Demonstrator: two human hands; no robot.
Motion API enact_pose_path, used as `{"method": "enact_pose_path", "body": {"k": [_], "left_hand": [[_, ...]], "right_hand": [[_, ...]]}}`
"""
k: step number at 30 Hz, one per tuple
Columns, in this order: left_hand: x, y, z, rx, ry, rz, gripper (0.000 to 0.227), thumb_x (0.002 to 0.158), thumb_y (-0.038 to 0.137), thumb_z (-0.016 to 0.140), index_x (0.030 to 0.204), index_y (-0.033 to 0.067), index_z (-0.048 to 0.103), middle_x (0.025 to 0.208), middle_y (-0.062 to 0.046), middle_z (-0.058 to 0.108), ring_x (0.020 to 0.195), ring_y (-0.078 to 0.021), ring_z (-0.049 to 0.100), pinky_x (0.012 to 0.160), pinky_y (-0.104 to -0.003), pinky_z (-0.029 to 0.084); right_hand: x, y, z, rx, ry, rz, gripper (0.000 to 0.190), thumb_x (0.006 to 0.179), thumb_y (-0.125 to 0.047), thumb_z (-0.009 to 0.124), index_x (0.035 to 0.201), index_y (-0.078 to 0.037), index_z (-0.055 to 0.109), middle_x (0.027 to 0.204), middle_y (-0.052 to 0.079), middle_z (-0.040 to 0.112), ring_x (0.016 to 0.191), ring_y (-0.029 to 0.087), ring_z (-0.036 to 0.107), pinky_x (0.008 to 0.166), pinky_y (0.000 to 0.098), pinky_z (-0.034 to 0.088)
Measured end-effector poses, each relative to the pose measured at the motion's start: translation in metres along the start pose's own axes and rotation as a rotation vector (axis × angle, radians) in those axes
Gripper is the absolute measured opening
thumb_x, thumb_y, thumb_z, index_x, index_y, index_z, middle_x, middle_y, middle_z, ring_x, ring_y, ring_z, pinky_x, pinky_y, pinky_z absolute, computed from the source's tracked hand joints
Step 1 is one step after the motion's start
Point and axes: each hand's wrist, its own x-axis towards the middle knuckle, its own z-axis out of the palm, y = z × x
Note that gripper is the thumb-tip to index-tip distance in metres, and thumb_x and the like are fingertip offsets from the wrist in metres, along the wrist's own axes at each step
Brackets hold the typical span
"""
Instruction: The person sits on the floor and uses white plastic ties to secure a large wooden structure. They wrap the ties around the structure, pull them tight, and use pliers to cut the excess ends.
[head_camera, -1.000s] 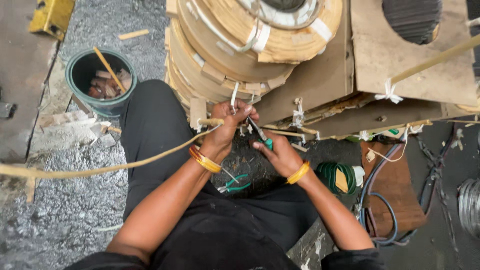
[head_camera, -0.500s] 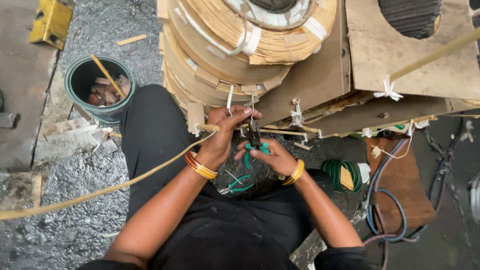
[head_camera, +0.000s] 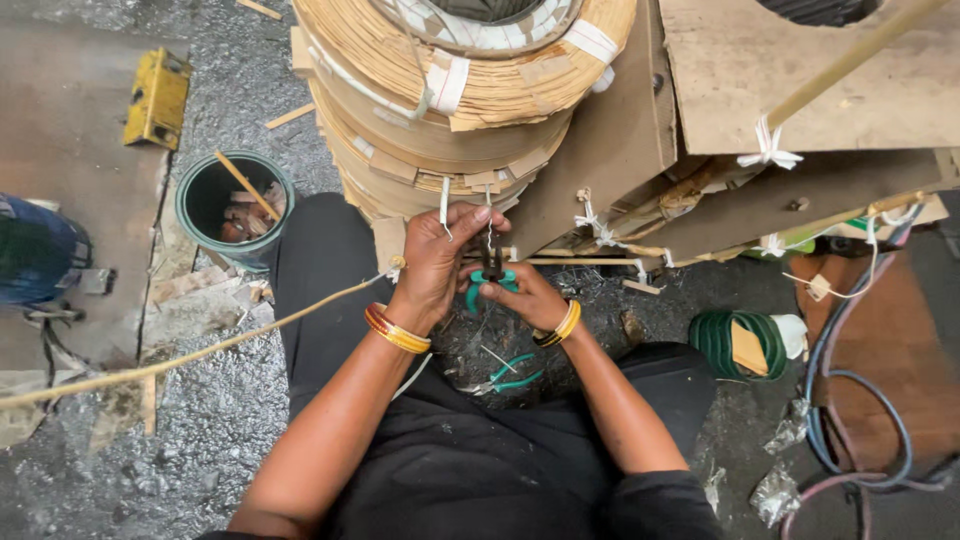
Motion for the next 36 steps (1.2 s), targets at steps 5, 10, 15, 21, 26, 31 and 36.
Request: {"method": "enact_pose_path", "body": {"k": [5,10,15,21,26,31,36], "left_hand": [[0.001,-0.003,0.0,-0.057,-0.029,-0.021,0.02,0.098,0.018,0.072,0.098,-0.002,0.073,0.092,-0.011,0.076,0.069,-0.0129,0.067,0.056,-0.025,0.055],[0.002,-0.001,0.0,-0.142,-0.053,-0.036,0.021,0.099,0.015,0.07,0.103,-0.005,0.072,0.095,-0.014,0.075,0.079,-0.0149,0.073,0.068,-0.027,0.061],[0.006,0.001,-0.001,-0.047,-0.039,-0.071,0.024,0.099,0.014,0.069,0.105,-0.008,0.073,0.099,-0.017,0.076,0.07,-0.0168,0.064,0.057,-0.027,0.05],[0.01,0.0,0.0,-0.034,-0.035,-0.059,0.022,0.098,0.013,0.07,0.105,-0.0074,0.073,0.1,-0.018,0.076,0.087,-0.0198,0.074,0.076,-0.031,0.062],[0.01,0.001,-0.002,-0.005,-0.023,-0.077,0.022,0.098,0.012,0.071,0.106,-0.0081,0.073,0.102,-0.017,0.076,0.088,-0.0192,0.073,0.077,-0.03,0.061],[0.01,0.003,-0.004,0.011,-0.022,-0.059,0.023,0.097,0.011,0.071,0.107,-0.01,0.071,0.102,-0.019,0.075,0.089,-0.0204,0.073,0.077,-0.031,0.061],[0.011,0.001,-0.005,0.054,0.022,-0.065,0.022,0.096,0.009,0.071,0.105,-0.0103,0.071,0.102,-0.02,0.075,0.088,-0.0216,0.073,0.078,-0.032,0.062]], "right_hand": [[-0.002,-0.006,-0.007,-0.025,-0.015,-0.001,0.039,0.103,-0.024,0.064,0.131,0.003,0.064,0.12,0.01,0.073,0.114,0.018,0.068,0.103,0.0348,0.053],[0.011,-0.005,-0.006,0.104,-0.098,-0.009,0.038,0.104,-0.031,0.065,0.121,0.003,0.067,0.11,0.011,0.074,0.106,0.021,0.07,0.098,0.0362,0.056],[0.015,-0.009,0.007,0.27,-0.214,-0.082,0.056,0.102,-0.054,0.062,0.109,0.001,0.065,0.101,0.014,0.075,0.1,0.028,0.074,0.096,0.04,0.059],[0.017,-0.013,0.023,0.443,-0.213,-0.093,0.064,0.096,-0.063,0.064,0.108,0.0,0.064,0.099,0.017,0.074,0.099,0.031,0.074,0.092,0.0425,0.059],[0.02,-0.012,0.025,0.457,-0.189,-0.134,0.066,0.095,-0.065,0.064,0.104,0.0,0.066,0.096,0.016,0.073,0.093,0.03,0.074,0.089,0.0418,0.059],[0.024,-0.013,0.03,0.505,-0.188,-0.198,0.067,0.096,-0.068,0.062,0.1,-0.001,0.063,0.089,0.012,0.07,0.087,0.027,0.072,0.088,0.0425,0.059],[0.023,-0.016,0.029,0.564,-0.222,-0.197,0.065,0.095,-0.068,0.063,0.098,-0.002,0.058,0.089,0.012,0.068,0.088,0.028,0.071,0.089,0.045,0.059]]}}
